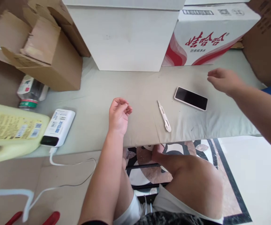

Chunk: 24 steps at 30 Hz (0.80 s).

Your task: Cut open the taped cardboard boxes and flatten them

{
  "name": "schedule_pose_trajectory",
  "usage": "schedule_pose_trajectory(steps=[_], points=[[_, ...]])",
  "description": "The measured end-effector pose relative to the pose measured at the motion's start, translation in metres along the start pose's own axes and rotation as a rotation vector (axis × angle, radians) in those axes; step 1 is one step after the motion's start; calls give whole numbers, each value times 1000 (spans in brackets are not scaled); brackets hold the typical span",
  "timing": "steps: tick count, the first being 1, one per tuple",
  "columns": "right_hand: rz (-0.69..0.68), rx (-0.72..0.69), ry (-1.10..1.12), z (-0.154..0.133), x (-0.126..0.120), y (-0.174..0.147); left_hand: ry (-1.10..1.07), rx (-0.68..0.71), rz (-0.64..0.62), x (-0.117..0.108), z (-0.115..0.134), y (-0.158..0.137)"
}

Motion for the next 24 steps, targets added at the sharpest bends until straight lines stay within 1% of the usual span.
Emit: schedule_pose_trajectory(steps=[2,4,5,8,11,12,14,15,17,19,22,24], points=[[-80,-69,-8,-41,22,-17,-17,31,80,-6,4,3],[-172,-172,22,-83,54,-40,-42,44,149,-13,9,6],[-247,-275,46,-106,72,-54,-55,49,175,-17,13,8],[-415,-437,136,-174,128,-103,-122,52,248,-28,26,12],[-590,-675,152,-245,176,-154,-212,46,333,-40,41,17],[-617,-771,145,-267,189,-170,-228,47,358,-44,45,18],[-637,-988,216,-308,208,-197,-234,55,391,-52,52,21],[-645,-1043,251,-325,214,-208,-233,61,398,-55,55,22],[-660,-1089,254,-353,223,-223,-230,74,396,-61,58,24],[-635,-1048,143,-369,229,-231,-230,85,385,-67,61,26],[-560,-979,-19,-376,232,-234,-210,96,387,-72,64,26],[-526,-980,-36,-372,233,-234,-185,102,398,-73,65,25]])
Point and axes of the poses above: each hand's wrist, its own y-axis towards the middle knuckle, its own x-axis out of the palm, z = x × y, the point moved 1 cm from there along y, towards the middle knuckle, and after that the axes turned 9 degrees about z, right-handed, at the moved point
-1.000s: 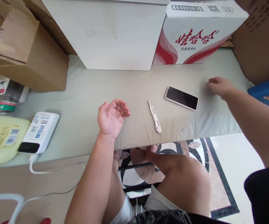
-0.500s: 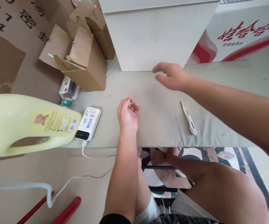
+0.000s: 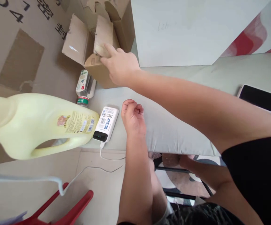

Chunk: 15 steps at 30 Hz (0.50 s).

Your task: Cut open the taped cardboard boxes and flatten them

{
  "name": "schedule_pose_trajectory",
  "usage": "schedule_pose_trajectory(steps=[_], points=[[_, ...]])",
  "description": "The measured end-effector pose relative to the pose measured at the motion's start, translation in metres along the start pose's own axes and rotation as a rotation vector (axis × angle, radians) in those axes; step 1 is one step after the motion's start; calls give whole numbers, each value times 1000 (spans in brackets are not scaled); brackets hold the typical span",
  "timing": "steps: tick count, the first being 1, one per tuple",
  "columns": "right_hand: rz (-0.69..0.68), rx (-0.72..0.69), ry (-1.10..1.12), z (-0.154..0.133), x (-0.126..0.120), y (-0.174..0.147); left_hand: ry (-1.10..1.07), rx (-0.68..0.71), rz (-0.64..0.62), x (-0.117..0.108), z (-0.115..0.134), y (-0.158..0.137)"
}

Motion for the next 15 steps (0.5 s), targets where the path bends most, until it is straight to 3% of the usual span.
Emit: schedule_pose_trajectory(steps=[5,8,12,15], points=[[64,18,33,17,0,-18,87,104,69,0,1,-3],[166,27,144,30,-12,-50,102,311,245,-6,7,-5],[354,120,379,50,-47,-134,-16,734,470,-18,21,-10],[574,293,563,65,-76,-211,-66,656,365,-18,24,-13]])
Point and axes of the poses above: each hand's wrist, its own y-axis towards the middle knuckle, its own x-axis out of the palm, z = x × y, the point moved 1 cm from there along y, towards the middle knuckle, and after that the axes turned 9 degrees about z, right-handed, at the moved point
